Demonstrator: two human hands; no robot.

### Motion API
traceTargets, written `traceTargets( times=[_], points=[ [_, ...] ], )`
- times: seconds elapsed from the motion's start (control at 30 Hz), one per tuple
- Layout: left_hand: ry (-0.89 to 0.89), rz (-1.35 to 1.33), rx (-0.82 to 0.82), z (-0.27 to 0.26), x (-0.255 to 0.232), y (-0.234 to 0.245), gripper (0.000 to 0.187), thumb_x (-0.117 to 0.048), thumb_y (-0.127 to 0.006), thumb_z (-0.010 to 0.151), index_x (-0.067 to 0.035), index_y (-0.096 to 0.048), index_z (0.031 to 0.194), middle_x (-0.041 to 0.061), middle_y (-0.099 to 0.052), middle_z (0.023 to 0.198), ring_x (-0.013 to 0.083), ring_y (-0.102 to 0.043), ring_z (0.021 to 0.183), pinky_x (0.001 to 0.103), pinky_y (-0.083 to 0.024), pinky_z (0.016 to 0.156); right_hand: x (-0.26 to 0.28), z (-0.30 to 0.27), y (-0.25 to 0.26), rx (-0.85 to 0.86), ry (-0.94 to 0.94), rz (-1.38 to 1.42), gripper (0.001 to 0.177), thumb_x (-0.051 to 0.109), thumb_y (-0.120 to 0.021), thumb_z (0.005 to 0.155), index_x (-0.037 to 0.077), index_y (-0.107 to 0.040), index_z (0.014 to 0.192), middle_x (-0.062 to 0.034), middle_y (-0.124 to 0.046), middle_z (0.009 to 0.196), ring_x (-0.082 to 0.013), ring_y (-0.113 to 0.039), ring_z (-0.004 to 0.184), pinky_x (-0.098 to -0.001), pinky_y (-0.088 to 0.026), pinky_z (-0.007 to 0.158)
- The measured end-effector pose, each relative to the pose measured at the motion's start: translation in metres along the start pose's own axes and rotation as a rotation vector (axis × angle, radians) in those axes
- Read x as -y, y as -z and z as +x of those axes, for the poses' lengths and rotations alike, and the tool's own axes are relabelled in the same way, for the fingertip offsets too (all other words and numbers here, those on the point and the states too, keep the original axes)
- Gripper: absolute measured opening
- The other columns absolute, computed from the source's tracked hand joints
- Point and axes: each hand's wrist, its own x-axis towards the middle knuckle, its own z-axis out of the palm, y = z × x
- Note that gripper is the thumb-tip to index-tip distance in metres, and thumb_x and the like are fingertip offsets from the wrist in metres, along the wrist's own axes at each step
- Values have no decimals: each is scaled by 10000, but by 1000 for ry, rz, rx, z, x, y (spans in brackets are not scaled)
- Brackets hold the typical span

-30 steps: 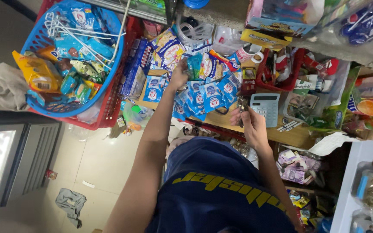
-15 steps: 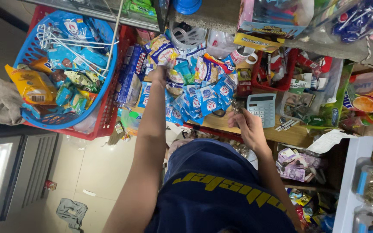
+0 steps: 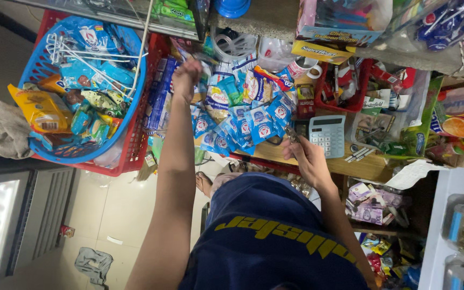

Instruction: The person uses scissors to cut open multiple blue snack packages one by one. After cutting each package, they place it on the counter and proceed to the next.

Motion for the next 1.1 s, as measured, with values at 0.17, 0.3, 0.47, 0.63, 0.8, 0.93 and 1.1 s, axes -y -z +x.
traceTargets(
  times=[0.17, 0.3, 0.47, 0.63, 0.8, 0.93, 1.1],
  points=[
    [-121, 1389, -339, -36, 45, 11, 463, -228, -756, 818, -183, -635, 1262, 238, -387, 1353, 396, -426, 1189, 474, -423, 969, -4, -3, 1, -5, 4, 33, 338, 186, -421, 1110, -73, -637, 1078, -91, -686, 843, -147, -680, 794, -292, -578, 780],
    [-233, 1583, -409, -41, 61, 9, 603, -284, -772, 806, -175, -574, 1366, 290, -295, 1519, 455, -374, 1339, 550, -426, 1049, -7, -9, 3, -32, -38, -8, 315, 184, -441, 1098, -60, -637, 1061, -84, -686, 820, -147, -681, 780, -296, -566, 753],
    [-508, 1888, -340, -36, 50, 19, 414, -137, -644, 907, -101, -634, 1319, 209, -539, 1416, 373, -546, 1274, 453, -562, 899, -5, -18, 4, -59, -67, -73, 287, 188, -478, 1081, -34, -657, 1053, -72, -721, 820, -136, -680, 779, -285, -553, 743],
    [-467, 2044, -26, -30, 26, 30, 212, -135, -543, 1042, -115, -735, 1130, 123, -653, 1296, 327, -645, 1140, 457, -579, 853, 1, -22, 3, -57, -163, -114, 281, 201, -489, 1055, -10, -672, 1083, -71, -726, 809, -134, -679, 757, -290, -557, 711],
    [-782, 2069, -55, -35, 14, 27, 251, -158, -585, 957, -96, -710, 1165, 100, -645, 1287, 338, -630, 1155, 424, -578, 864, 0, -26, -2, -35, -224, -32, 279, 207, -496, 1050, -4, -671, 1097, -67, -717, 821, -124, -686, 768, -280, -562, 712],
    [-972, 1967, -136, -56, -16, 20, 347, -158, -601, 803, -119, -664, 1141, 109, -631, 1271, 334, -648, 1128, 462, -561, 875, -5, -20, -6, -4, -181, 28, 290, 214, -503, 1063, -27, -664, 1071, -77, -707, 825, -122, -673, 771, -276, -553, 702],
    [-814, 1260, -18, -117, -65, 7, 147, -82, -551, 1028, -18, -592, 1154, 215, -622, 1170, 407, -642, 959, 477, -511, 819, -8, 0, -20, 67, -125, -2, 311, 243, -530, 1055, -23, -682, 1104, -59, -728, 838, -122, -693, 768, -264, -562, 717]
  ],
)
